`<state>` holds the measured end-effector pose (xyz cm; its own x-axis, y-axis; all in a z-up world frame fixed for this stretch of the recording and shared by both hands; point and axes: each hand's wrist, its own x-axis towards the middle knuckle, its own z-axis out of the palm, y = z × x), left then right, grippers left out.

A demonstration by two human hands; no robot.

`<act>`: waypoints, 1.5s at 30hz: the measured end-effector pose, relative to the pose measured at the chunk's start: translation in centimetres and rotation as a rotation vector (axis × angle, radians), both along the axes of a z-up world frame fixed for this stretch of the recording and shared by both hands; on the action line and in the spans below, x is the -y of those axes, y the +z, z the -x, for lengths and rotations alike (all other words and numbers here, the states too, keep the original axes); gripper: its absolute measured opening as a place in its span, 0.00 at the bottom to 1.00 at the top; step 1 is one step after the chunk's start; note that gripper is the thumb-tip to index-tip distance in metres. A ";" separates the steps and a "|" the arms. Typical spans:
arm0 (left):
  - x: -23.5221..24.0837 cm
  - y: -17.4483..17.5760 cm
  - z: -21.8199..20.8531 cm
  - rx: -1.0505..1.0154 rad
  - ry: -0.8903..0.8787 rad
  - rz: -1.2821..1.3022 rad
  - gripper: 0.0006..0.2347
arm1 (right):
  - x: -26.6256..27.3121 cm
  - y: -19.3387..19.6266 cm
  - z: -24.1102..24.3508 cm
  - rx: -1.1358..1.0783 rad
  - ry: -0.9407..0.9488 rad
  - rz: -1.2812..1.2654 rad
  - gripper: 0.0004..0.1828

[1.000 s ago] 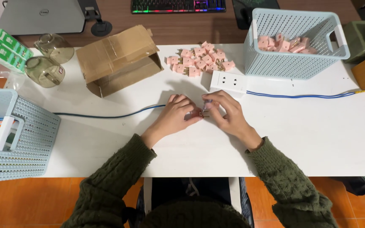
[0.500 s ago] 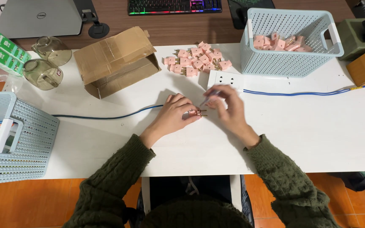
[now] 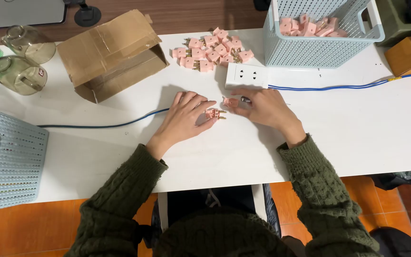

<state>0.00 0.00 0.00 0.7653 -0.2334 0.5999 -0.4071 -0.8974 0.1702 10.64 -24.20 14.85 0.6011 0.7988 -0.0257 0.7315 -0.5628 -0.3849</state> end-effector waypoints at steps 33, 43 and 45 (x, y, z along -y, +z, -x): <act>-1.1 -1.1 -0.9 -0.056 0.091 0.375 0.15 | -1.1 -11.7 -1.4 0.325 0.126 -0.383 0.22; -2.3 0.7 -0.2 0.092 0.210 0.269 0.04 | -1.0 -10.3 -0.6 0.303 0.162 -0.271 0.20; -2.2 0.9 -0.4 0.099 0.186 0.189 0.02 | -0.9 -10.1 -0.9 0.281 0.167 -0.215 0.21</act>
